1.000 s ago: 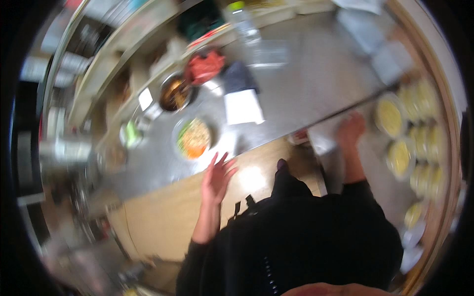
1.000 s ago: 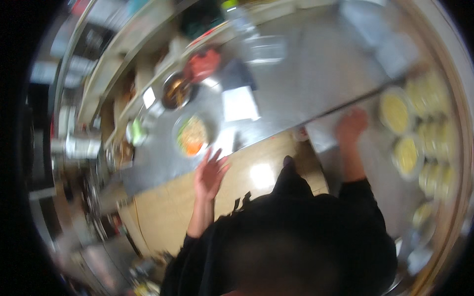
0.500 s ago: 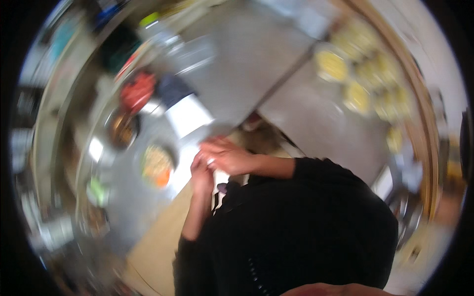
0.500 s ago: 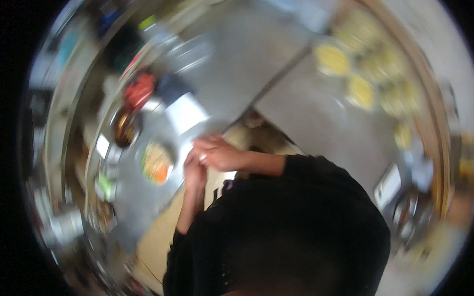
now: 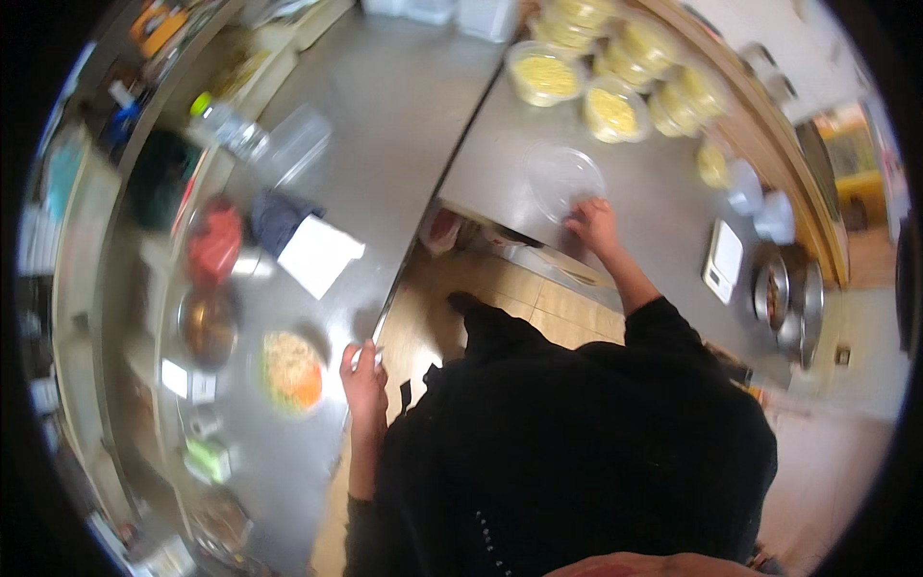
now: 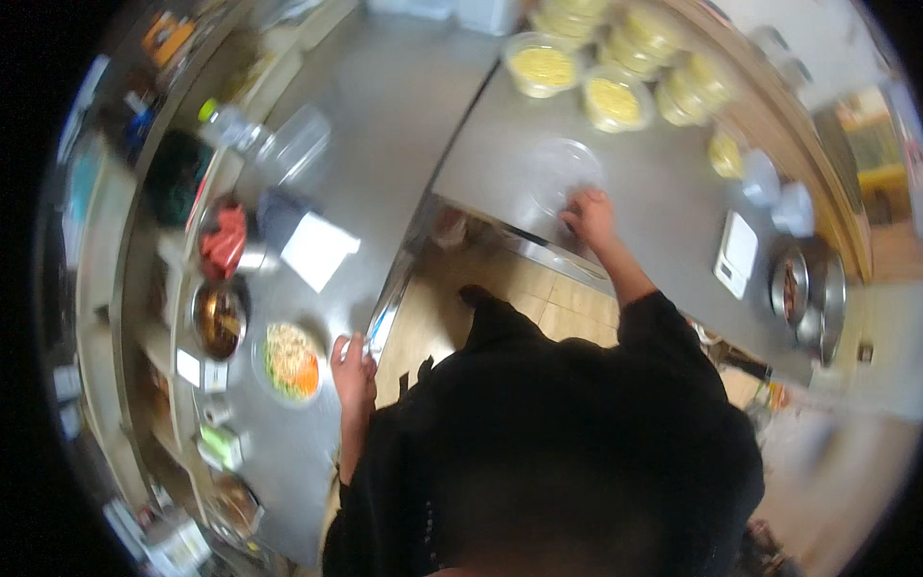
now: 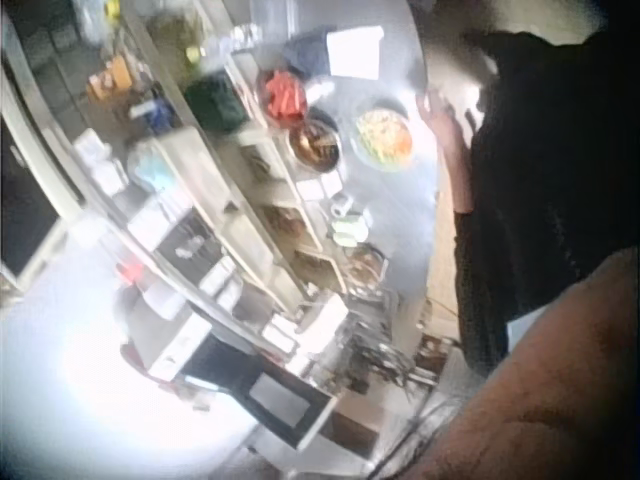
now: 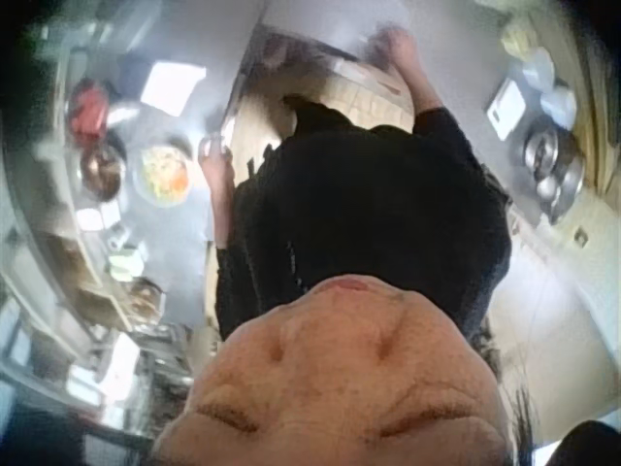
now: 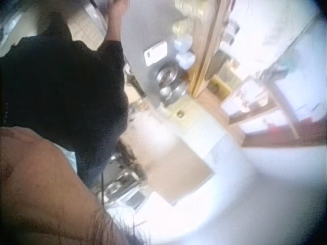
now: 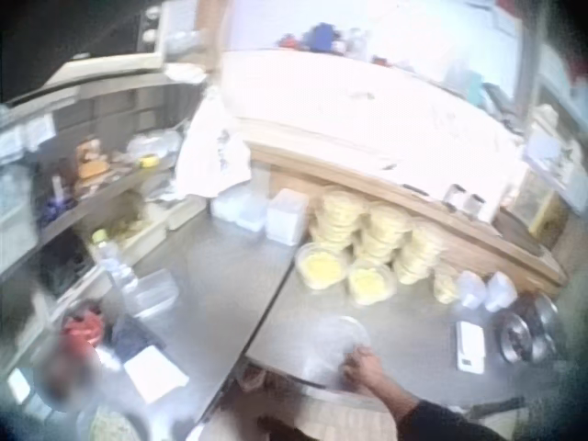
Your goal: The person assembles a noodle salad by layering noodles, shredded cucumber, shredded carrots, and bean sprouts into a clear plastic container. They then place the container into a white plastic bag, add a receipt and chopsticks, and tie the bag closed.
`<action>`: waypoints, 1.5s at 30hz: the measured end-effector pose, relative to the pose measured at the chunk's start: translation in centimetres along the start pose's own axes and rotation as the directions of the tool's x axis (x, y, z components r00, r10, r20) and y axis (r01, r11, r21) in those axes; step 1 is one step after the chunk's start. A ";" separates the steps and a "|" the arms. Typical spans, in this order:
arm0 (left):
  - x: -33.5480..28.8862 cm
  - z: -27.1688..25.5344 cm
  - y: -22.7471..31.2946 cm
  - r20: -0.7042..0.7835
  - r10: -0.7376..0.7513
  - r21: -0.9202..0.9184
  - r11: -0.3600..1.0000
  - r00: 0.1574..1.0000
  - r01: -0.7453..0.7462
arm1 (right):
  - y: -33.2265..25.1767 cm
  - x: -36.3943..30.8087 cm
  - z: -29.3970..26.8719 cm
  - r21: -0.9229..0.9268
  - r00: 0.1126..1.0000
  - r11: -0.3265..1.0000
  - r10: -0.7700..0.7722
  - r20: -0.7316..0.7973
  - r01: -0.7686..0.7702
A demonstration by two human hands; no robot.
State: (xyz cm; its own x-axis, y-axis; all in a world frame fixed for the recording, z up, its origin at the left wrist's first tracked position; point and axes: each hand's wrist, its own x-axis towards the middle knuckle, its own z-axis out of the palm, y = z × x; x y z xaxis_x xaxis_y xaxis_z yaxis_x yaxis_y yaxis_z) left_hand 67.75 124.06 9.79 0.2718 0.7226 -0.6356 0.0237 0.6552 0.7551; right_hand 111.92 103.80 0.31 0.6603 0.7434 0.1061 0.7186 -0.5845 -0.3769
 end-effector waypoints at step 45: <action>4.6 -9.5 10.7 0.183 0.388 0.978 -0.163 0.903 -0.128 | -34.8 5.3 9.3 0.780 0.798 0.235 -0.032 0.602 -0.579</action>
State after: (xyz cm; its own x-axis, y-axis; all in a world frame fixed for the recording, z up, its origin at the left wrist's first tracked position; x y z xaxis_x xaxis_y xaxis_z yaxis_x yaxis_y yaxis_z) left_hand 60.15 136.47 13.44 0.4308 0.8667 -0.2517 0.9025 -0.4150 0.1155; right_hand 88.38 131.15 5.40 0.3724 0.8076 -0.4573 -0.3839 -0.3146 -0.8681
